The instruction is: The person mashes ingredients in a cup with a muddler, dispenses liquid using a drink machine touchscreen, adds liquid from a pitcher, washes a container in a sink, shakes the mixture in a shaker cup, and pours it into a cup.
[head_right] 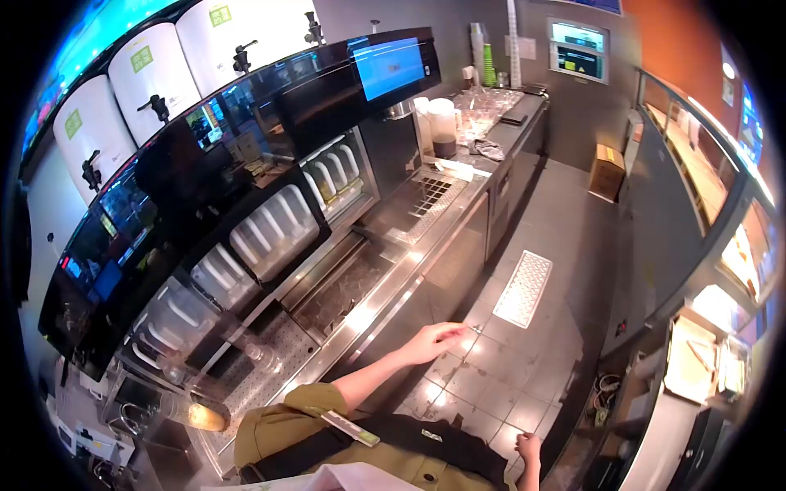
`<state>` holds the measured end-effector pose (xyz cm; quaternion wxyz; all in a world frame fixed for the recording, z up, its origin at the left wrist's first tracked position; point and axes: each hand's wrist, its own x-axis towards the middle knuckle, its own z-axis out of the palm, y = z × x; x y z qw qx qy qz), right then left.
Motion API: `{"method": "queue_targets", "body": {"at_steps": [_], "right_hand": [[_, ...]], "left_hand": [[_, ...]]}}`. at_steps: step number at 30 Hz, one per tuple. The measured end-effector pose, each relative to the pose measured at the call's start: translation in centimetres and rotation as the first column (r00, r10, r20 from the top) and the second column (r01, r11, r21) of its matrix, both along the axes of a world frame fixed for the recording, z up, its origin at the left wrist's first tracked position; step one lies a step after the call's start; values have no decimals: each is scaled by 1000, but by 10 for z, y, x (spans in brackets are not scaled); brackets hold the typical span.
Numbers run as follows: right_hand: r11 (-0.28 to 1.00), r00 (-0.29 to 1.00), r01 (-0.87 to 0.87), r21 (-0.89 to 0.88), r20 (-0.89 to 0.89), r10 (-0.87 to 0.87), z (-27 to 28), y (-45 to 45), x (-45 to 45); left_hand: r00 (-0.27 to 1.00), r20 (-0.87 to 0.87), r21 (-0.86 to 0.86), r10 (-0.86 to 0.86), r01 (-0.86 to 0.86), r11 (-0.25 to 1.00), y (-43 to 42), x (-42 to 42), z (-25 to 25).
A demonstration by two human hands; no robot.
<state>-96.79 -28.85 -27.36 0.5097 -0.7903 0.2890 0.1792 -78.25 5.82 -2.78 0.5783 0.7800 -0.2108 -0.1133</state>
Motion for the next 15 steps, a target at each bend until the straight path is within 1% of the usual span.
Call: {"method": "queue_targets", "body": {"at_steps": [1,3,4,5,6,7,8,9,10,11,12,13,14,15], "right_hand": [[989,1000,26,-148,-3,-26,1,-7,14],[906,997,-6,-424,64,37,-67,-31,42],[965,997,76,-252,27,-71,-55,-23,68],[982,985,167,-83,-32,-171,-35,-10,95],[965,973,229,128,-36,-227,-40,-4,123],[984,992,99,150,-88,-86,-13,8,163],[971,992,-118,208,-24,126,-24,7,209],[948,954,-292,128,102,281,-62,0,261],[833,812,-550,-55,195,550,-35,3,324],[863,851,-505,-26,149,503,-26,8,395],[864,736,-413,-287,454,502,-7,21,465],[866,673,-372,-335,545,500,-13,31,557],[883,561,-320,-343,683,469,24,54,637],[878,342,-323,-354,821,457,165,93,660]], "left_hand": [[996,43,64,-80,77,995,3,16,5],[961,113,206,-251,224,953,13,50,16],[960,98,230,-263,235,944,18,68,23],[963,128,292,-236,191,937,25,87,19],[964,154,334,-218,157,930,30,104,24],[963,183,374,-201,121,919,36,123,30],[959,220,399,-178,78,914,45,143,32],[955,260,437,-145,17,899,49,158,53],[936,336,400,-101,-45,915,59,177,64],[884,465,432,-41,-187,882,70,194,80],[877,477,453,55,-299,840,82,206,107],[786,613,446,77,-425,787,97,220,133],[612,790,418,40,-584,696,113,230,164],[464,886,368,-4,-697,615,120,233,208]]}}
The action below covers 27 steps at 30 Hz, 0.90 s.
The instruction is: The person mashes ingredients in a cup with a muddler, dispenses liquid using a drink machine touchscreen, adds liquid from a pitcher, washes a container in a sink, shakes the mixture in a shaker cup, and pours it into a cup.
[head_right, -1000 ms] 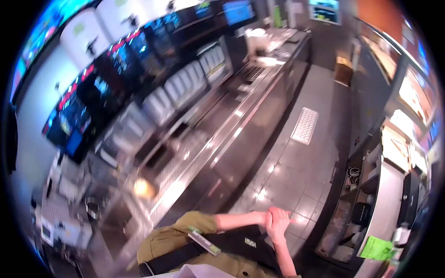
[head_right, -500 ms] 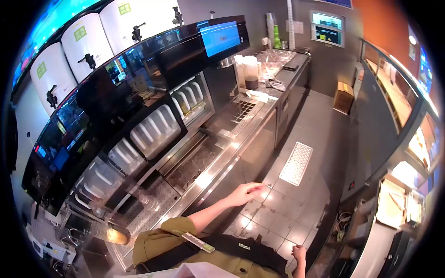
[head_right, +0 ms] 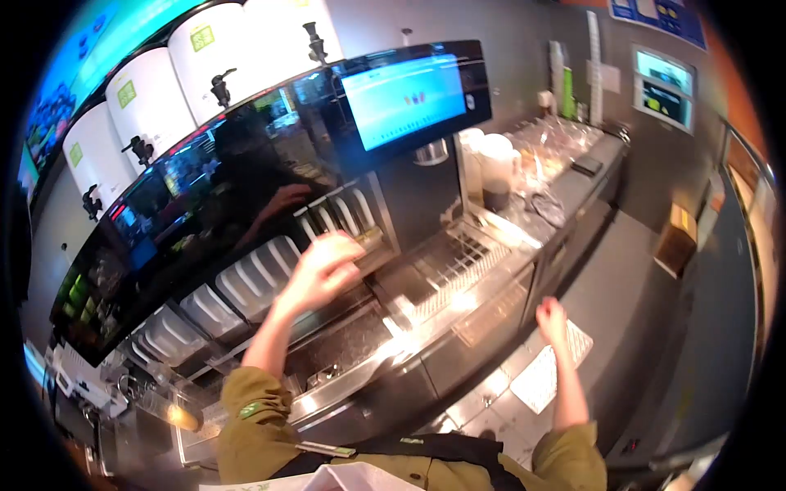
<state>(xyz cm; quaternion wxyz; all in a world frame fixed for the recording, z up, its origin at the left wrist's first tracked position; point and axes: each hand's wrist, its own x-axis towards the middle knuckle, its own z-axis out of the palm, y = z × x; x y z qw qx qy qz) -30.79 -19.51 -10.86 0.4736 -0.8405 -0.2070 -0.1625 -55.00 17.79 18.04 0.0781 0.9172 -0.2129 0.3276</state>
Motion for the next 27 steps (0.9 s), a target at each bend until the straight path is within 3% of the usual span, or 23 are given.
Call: {"method": "queue_targets", "body": {"at_steps": [1,3,4,5,6,8,9,10,14,17,18,20,23,27], "right_hand": [[996,989,-71,48,131,64,77,30,31],[972,889,-161,-172,403,218,189,82,110],[970,891,-222,-98,384,243,252,113,118],[951,795,-305,-59,535,288,298,146,147],[952,746,-270,-143,595,300,358,171,137],[924,498,-362,-125,812,305,437,231,137],[920,447,-367,-137,842,303,469,259,134],[917,396,-370,-148,868,300,494,289,131],[938,245,-275,-213,928,282,570,411,130],[917,447,-218,-333,801,397,619,472,116],[911,432,-290,-292,810,397,626,495,126],[929,207,-304,-213,937,282,629,515,129],[860,551,-187,-475,674,492,649,520,137],[879,359,-78,-471,809,465,628,480,132]], "left_hand": [[980,182,21,79,-84,996,18,5,32],[814,513,27,271,-332,943,48,6,97],[710,621,-41,333,-394,918,68,6,124],[541,735,-61,409,-548,834,86,7,149],[352,825,-102,442,-677,729,106,9,170],[107,903,-131,416,-854,503,159,18,193],[122,787,-166,605,-902,398,165,19,192],[50,786,-225,617,-905,360,162,24,189],[51,794,-268,605,-865,423,158,28,187],[63,771,-289,633,-852,437,158,28,190],[60,772,-286,633,-856,430,158,28,190],[66,771,-279,633,-859,430,159,27,189],[89,775,-247,626,-869,429,160,25,188],[87,774,-250,628,-868,429,159,27,188]]}}
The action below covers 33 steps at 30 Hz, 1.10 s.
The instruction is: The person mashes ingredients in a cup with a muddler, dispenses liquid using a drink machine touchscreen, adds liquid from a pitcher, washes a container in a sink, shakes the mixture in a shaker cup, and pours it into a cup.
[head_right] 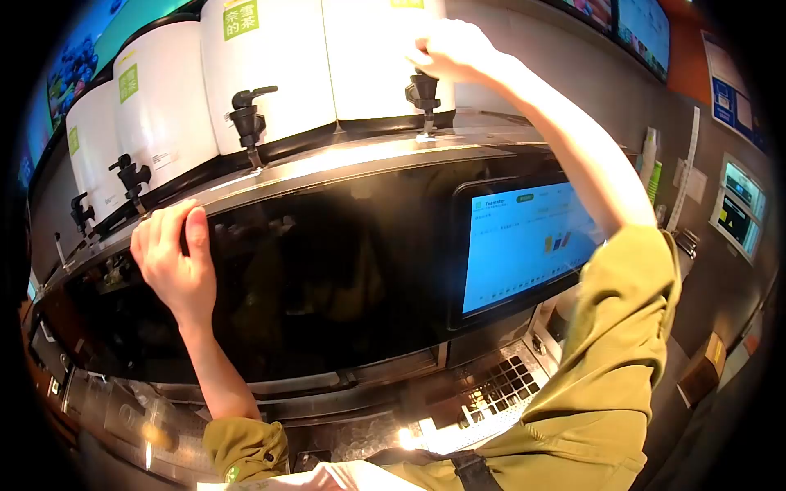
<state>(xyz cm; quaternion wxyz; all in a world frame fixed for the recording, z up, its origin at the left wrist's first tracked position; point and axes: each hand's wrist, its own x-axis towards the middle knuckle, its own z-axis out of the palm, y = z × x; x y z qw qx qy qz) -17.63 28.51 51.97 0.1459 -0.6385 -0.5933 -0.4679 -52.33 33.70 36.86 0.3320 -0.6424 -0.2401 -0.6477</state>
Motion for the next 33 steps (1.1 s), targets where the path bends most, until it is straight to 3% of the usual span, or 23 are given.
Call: {"method": "queue_targets", "body": {"at_steps": [2,6,7,9,10,13,14,19,23,26,27,29,33], "right_hand": [[998,989,15,58,146,-23,-22,-15,-2],[1000,994,2,-10,108,-1,-12,-12,0],[996,984,-85,-10,157,85,-8,-8,12],[958,957,-286,14,-53,286,-2,19,45],[952,953,-301,-61,21,303,9,-2,30],[950,949,-310,24,61,308,24,30,50],[932,925,-361,-24,123,361,33,46,56],[975,925,-221,-4,-319,208,59,88,49],[989,609,-147,-17,-790,77,54,76,64],[977,337,-210,-42,-941,32,25,36,45],[955,116,-291,-63,-993,-30,15,30,47],[900,146,-424,-102,-988,-43,11,30,67],[953,457,-188,-237,-880,-129,14,25,54]], "left_hand": [[1000,-2,-7,-8,8,1000,-2,1,0],[1000,-1,12,-13,13,1000,-1,1,1],[1000,-3,4,-10,10,1000,-2,1,1],[1000,-8,-13,-11,11,1000,-4,3,0],[1000,-5,-31,-8,8,999,-6,3,0],[1000,-7,-53,9,-9,999,-7,4,0],[1000,29,-2,1,-1,1000,-5,6,1],[1000,26,4,1,-1,1000,-2,3,0],[1000,24,-9,-1,1,1000,-3,4,0],[999,36,-4,10,-10,1000,-2,5,0],[999,36,-6,16,-16,1000,-2,5,0],[999,52,-15,6,-5,1000,-2,6,0],[998,61,13,20,-21,1000,-2,7,0]]}}
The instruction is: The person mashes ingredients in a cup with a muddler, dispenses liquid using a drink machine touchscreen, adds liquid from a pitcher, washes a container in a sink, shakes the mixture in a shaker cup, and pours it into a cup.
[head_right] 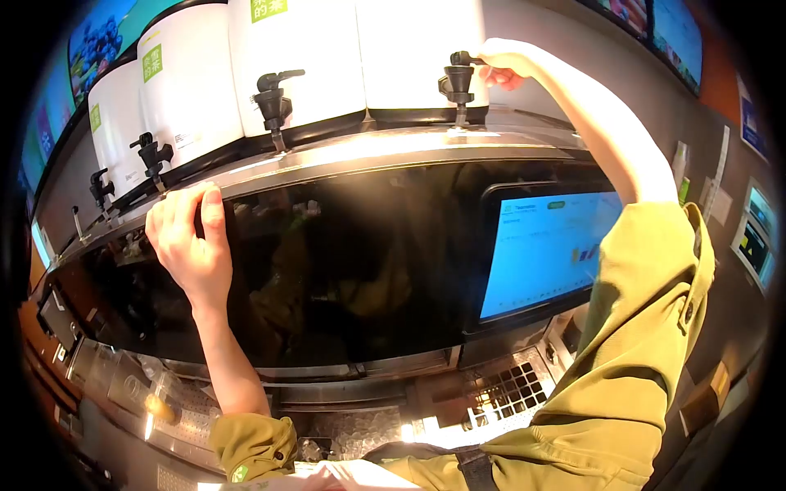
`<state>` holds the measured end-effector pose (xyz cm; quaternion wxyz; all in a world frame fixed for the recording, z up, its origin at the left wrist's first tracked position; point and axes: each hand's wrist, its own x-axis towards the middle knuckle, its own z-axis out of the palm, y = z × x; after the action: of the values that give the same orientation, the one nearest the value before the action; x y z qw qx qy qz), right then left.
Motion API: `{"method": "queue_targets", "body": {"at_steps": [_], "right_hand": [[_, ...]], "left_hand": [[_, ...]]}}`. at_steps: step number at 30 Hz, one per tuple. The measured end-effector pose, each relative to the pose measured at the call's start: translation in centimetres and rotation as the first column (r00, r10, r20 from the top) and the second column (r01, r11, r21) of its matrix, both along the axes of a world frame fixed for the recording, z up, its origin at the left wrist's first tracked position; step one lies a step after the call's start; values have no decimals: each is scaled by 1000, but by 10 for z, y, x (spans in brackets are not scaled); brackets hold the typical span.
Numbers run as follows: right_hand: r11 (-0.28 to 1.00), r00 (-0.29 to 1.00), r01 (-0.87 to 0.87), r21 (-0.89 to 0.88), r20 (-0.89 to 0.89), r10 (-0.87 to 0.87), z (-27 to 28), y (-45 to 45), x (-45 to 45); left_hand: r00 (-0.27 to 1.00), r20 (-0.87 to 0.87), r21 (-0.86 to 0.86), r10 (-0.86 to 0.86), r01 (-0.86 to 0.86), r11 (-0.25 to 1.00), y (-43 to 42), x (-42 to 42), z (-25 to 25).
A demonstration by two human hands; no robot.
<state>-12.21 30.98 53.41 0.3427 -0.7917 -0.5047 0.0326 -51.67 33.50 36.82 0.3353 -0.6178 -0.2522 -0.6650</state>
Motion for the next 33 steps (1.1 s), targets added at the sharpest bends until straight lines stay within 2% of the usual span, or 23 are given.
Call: {"method": "queue_targets", "body": {"at_steps": [2,3,6,8,10,11,12,13,15,16,18,19,20,21,22,23,24,25,26,28,30,31,33], "right_hand": [[994,978,105,36,179,-110,3,-1,-3],[994,972,58,95,221,-78,6,-8,-1],[965,878,116,234,430,-210,23,-41,5],[899,957,131,418,183,-224,18,-99,-31],[829,929,-1,559,308,-207,11,-140,-4],[781,890,-77,620,395,-226,-1,-166,1],[703,908,-183,688,392,-148,-14,-192,21],[599,926,-200,775,349,-142,-36,-217,30],[419,938,-195,887,293,-183,-89,-258,49],[318,950,-162,934,235,-204,-119,-272,73],[187,878,-61,980,142,-458,-199,-287,108],[157,867,-75,985,142,-478,-239,-280,113],[123,859,-87,988,138,-494,-279,-270,109],[213,930,-11,977,88,-358,-311,-266,93],[291,865,-75,954,207,-458,-336,-259,86],[345,846,-143,928,295,-443,-355,-260,78],[458,820,-126,880,353,-450,-369,-261,75],[499,760,-192,845,450,-469,-377,-259,70],[550,760,-195,812,479,-438,-381,-258,66],[563,776,-199,802,480,-410,-385,-250,69],[557,776,-265,787,517,-361,-383,-248,76],[555,773,-297,777,537,-338,-381,-248,78],[537,765,-342,771,561,-317,-379,-243,80]], "left_hand": [[1000,-4,4,-11,11,1000,0,-1,0],[1000,-10,3,-9,9,1000,0,-2,0],[999,-44,16,-10,11,1000,2,-4,-1],[997,-75,0,20,-20,1000,-1,-4,-1],[994,-95,7,62,-61,998,-2,-7,-1],[996,-93,13,6,-4,1000,-1,-10,1],[993,-121,23,1,1,1000,0,-13,1],[993,-103,94,-51,61,994,1,-10,2],[993,-117,63,20,-13,998,26,-20,3],[993,-117,52,-16,22,998,35,-22,4],[999,-46,-48,14,-17,999,52,-30,5],[995,-5,-134,102,-102,986,63,-36,9],[993,19,-159,113,-108,981,71,-38,11],[994,52,-192,95,-83,978,70,-38,13],[993,87,-220,81,-60,974,69,-37,15],[992,100,-254,72,-44,966,77,-41,18],[991,114,-288,65,-30,957,87,-48,20],[989,132,-321,61,-16,947,81,-47,20],[975,178,-374,135,-60,925,78,-44,21],[975,138,-354,171,-113,929,84,-48,20],[965,-29,-214,261,-261,941,102,-63,19],[976,-23,-399,215,-206,894,84,-58,23],[966,-11,-451,259,-236,861,37,-33,27]]}}
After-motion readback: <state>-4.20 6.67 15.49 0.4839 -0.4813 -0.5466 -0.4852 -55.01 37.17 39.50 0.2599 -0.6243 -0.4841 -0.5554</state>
